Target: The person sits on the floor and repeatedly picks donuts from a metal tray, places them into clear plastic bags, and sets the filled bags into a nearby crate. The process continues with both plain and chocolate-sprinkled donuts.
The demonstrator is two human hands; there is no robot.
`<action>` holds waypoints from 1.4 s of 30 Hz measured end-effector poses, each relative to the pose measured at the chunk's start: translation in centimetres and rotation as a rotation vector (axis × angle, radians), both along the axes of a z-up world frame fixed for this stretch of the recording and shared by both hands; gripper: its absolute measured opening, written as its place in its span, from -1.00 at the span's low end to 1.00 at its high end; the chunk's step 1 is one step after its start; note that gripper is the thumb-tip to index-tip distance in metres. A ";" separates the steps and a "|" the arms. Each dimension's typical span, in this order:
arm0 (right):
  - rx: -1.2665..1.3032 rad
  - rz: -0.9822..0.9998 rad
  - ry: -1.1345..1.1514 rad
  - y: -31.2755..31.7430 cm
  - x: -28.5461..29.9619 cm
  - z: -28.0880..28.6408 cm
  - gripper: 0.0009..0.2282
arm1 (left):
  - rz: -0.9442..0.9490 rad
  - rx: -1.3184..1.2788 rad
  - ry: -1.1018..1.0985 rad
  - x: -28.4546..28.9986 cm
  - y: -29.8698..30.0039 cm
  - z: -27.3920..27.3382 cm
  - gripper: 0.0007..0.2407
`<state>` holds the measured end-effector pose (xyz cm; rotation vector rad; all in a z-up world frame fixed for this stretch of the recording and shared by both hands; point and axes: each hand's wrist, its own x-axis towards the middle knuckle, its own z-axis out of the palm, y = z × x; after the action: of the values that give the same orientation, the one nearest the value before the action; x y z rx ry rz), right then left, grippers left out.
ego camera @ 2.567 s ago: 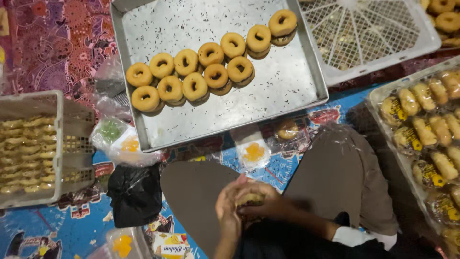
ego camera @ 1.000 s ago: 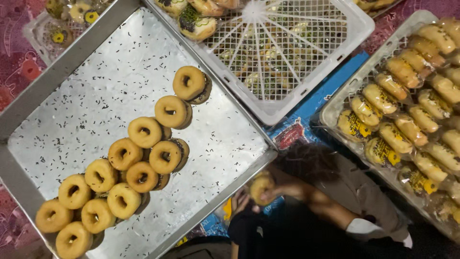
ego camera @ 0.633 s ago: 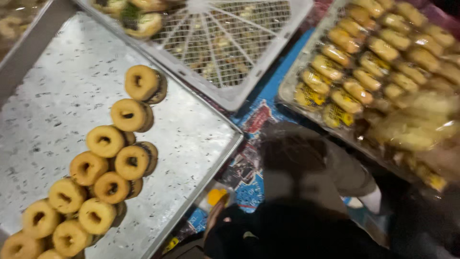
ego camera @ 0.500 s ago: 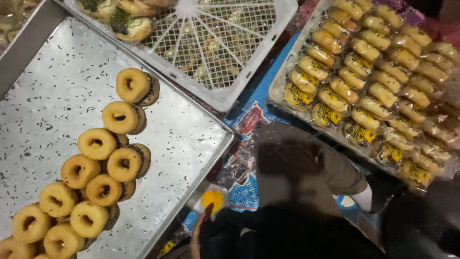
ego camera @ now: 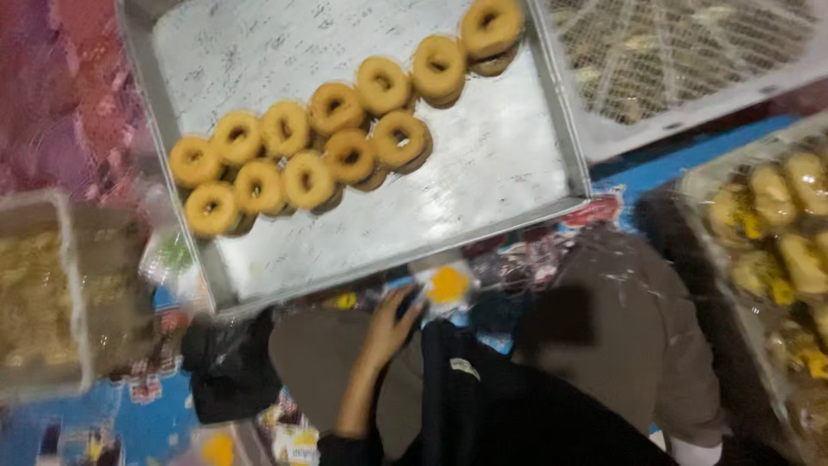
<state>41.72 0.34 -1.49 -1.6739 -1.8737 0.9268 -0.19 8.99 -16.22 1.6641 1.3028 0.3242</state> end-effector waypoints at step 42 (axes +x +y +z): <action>0.446 0.265 -0.234 29.2 -13.1 -2.5 -0.84 | 0.825 -0.624 -1.311 -0.4 8.2 10.8 -0.48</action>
<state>28.66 29.56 -4.00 -1.3286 -2.2920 0.3666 -0.56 17.17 -5.43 0.1125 0.7909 1.1145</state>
